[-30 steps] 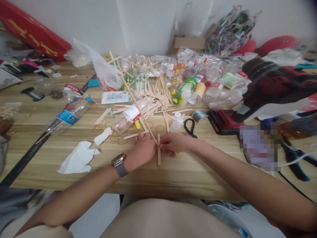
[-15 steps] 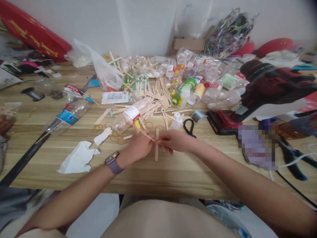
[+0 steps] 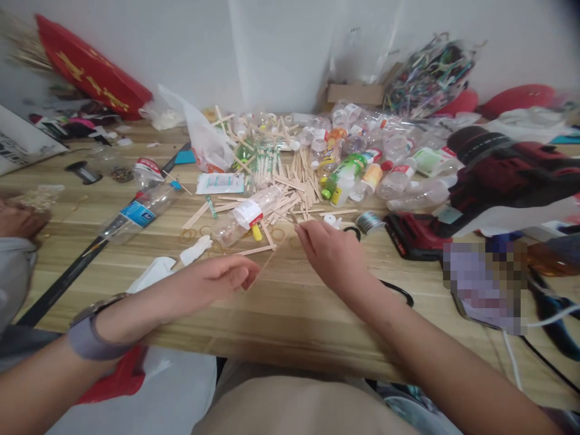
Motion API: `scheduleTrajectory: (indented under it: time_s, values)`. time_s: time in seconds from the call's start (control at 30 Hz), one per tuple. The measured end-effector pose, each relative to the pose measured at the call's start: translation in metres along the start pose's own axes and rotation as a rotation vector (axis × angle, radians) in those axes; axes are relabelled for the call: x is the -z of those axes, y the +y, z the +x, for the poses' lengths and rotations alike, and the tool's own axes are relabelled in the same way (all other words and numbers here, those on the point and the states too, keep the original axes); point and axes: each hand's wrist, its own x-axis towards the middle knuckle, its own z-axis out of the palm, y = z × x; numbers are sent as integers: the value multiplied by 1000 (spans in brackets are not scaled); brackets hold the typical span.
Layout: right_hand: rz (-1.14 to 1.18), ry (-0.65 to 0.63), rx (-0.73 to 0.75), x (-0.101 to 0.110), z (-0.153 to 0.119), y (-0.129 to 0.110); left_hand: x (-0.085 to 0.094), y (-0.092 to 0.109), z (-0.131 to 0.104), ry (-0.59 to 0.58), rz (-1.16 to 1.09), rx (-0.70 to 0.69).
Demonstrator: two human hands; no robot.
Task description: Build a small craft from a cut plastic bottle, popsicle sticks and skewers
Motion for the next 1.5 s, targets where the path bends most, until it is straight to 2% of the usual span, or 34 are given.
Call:
scheduleTrajectory:
  time_s: [0.07,0.2,0.27,0.37,0.43,0.53,0.63,0.77,0.93,1.1,1.17,1.23,1.33,1.4,1.5]
  values:
    - [-5,72,89,-2,-10,-6,-11,4,-6,-12,-116,46]
    - [24,375,368,2,-34,-20,-30,23,-10,74,-371,79]
    - [84,424,480,7,-47,-25,-39,33,-10,112,-498,102]
    - [204,347,517,15,-61,-28,-51,40,-12,150,-599,139]
    - [331,296,486,19,-67,-27,-59,38,-14,178,-596,161]
    - [578,165,338,23,-72,-22,-66,31,-18,198,-525,181]
    - [733,89,172,25,-74,-16,-71,27,-21,165,-467,168]
    - [892,-1,148,25,-74,-13,-76,28,-20,120,-411,140]
    - [906,-71,161,23,-72,-12,-82,28,-15,88,-365,168]
    - [859,-118,169,20,-73,-9,-85,23,-10,25,-424,131]
    - [818,-127,149,19,-76,0,-87,20,-8,14,-472,151]
    - [713,-125,106,20,-79,21,-89,17,-6,-11,-550,210]
    - [365,-154,73,23,-85,71,-90,12,-3,-55,-672,314]
    - [145,-197,130,25,-88,108,-90,12,0,-66,-727,354]
    - [63,-362,241,22,-84,149,-88,16,5,-90,-765,375]
